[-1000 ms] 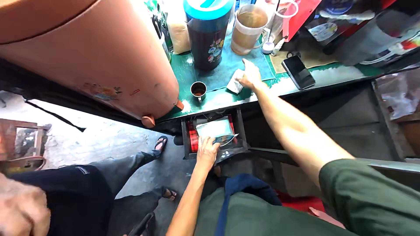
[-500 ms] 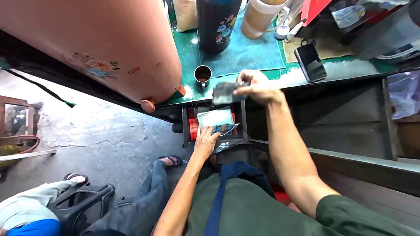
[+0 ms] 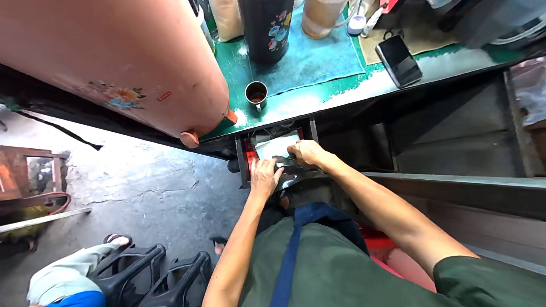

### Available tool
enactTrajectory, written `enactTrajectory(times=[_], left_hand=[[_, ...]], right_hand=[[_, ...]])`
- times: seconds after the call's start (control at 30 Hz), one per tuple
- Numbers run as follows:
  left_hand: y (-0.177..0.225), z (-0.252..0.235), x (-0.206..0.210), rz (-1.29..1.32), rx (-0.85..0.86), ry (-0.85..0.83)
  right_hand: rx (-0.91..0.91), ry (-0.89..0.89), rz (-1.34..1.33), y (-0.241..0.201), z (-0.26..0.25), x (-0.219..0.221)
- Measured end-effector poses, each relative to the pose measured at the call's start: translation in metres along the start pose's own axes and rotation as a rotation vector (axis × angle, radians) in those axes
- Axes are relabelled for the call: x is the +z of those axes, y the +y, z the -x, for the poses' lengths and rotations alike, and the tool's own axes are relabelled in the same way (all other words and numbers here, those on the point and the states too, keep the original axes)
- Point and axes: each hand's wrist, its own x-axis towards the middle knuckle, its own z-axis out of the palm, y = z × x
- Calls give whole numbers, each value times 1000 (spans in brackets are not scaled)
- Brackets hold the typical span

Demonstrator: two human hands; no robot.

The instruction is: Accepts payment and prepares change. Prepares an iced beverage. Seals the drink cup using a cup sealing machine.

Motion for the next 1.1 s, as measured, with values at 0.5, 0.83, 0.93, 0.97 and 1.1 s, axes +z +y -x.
enactTrajectory(times=[0.5,0.83,0.93,0.97,1.1], left_hand=[[19,-40,-26,-307,-118,-534],[3,-51,-20,-70,152,-355],[-4,-43,-21,0,212,-249],[-7,-41,-20,28,214,-218],[-14,-44,-19,48,68,-255]], right_hand=[[-28,193,-22,7,9,29],[9,162,38,-4,5,12],[-41,246,-127,9,5,18],[-56,299,-244,18,8,17],[135,456,-457,35,38,22]])
